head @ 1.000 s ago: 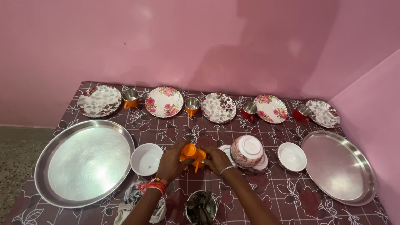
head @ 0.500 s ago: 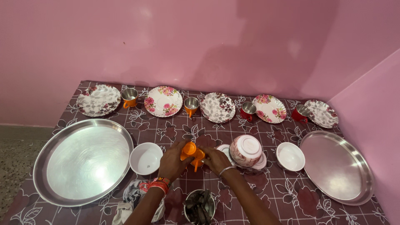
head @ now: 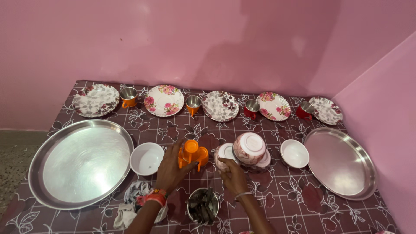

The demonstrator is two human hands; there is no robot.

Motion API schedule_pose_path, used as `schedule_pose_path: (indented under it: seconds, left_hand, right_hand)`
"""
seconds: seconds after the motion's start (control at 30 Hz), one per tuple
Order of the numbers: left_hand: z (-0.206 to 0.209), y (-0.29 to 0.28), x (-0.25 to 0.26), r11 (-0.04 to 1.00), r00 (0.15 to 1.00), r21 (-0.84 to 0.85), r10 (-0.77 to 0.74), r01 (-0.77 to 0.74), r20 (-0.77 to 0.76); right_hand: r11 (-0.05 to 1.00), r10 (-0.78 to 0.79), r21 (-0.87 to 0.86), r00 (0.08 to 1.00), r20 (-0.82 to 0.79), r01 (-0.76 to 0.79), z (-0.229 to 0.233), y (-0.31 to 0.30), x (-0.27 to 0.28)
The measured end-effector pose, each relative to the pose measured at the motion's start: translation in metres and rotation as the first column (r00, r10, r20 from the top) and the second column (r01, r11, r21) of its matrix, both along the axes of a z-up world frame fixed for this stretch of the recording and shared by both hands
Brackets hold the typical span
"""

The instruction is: The person wipes and stacks ceramic bowls and cups, then wipes a metal utensil holder with a cloth. The person handles items one at a time, turning them over and placing them in neat stacks on a patterned tablecloth.

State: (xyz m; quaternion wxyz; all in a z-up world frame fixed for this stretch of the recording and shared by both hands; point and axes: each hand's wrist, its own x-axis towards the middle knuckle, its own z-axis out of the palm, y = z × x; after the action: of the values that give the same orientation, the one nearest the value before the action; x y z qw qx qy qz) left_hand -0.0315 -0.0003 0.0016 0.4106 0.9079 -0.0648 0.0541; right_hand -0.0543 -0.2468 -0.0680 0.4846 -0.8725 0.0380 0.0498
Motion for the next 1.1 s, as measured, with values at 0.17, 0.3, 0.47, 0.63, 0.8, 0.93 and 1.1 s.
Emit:
schedule_pose_path:
  seconds: [0.17, 0.3, 0.47, 0.63, 0.8, 0.93, 1.1]
  left_hand:
    - [-0.006, 0.006, -0.045, 0.992, 0.995, -0.087, 0.092, -0.094, -0.022]
    - [-0.014, 0.009, -0.071, 0.968, 0.99, -0.209, 0.128, -0.139, -0.065]
    - [-0.019, 0.008, -0.096, 0.93, 0.97, -0.327, 0.096, -0.167, -0.222]
    - [-0.014, 0.002, -0.117, 0.89, 0.955, -0.45, -0.072, -0.068, -0.287]
    - [-0.005, -0.005, -0.139, 0.886, 0.936, -0.46, -0.118, -0.052, -0.332]
    - [0.003, -0.005, -0.151, 0.787, 0.866, -0.616, -0.284, -0.035, -0.412]
    - [0.011, -0.007, -0.154, 0.976, 0.894, -0.181, -0.189, 0.124, -0.405]
  right_hand:
    - [0.997, -0.023, 0.076, 0.999, -0.042, 0.026, -0.006, -0.006, -0.026]
    - [0.982, -0.033, 0.184, 0.999, -0.034, 0.038, 0.001, -0.008, -0.045]
    - [0.962, -0.051, 0.268, 0.998, -0.031, 0.058, 0.02, -0.005, -0.076]
    - [0.97, -0.09, 0.212, 0.984, -0.152, 0.121, 0.044, 0.011, -0.11]
    - [0.955, -0.046, 0.278, 0.977, -0.206, 0.103, 0.047, 0.024, -0.138]
    - [0.956, 0.026, 0.291, 0.971, -0.239, 0.046, 0.029, 0.03, -0.147]
    - [0.94, 0.027, 0.341, 0.988, -0.15, 0.027, -0.015, 0.04, -0.141]
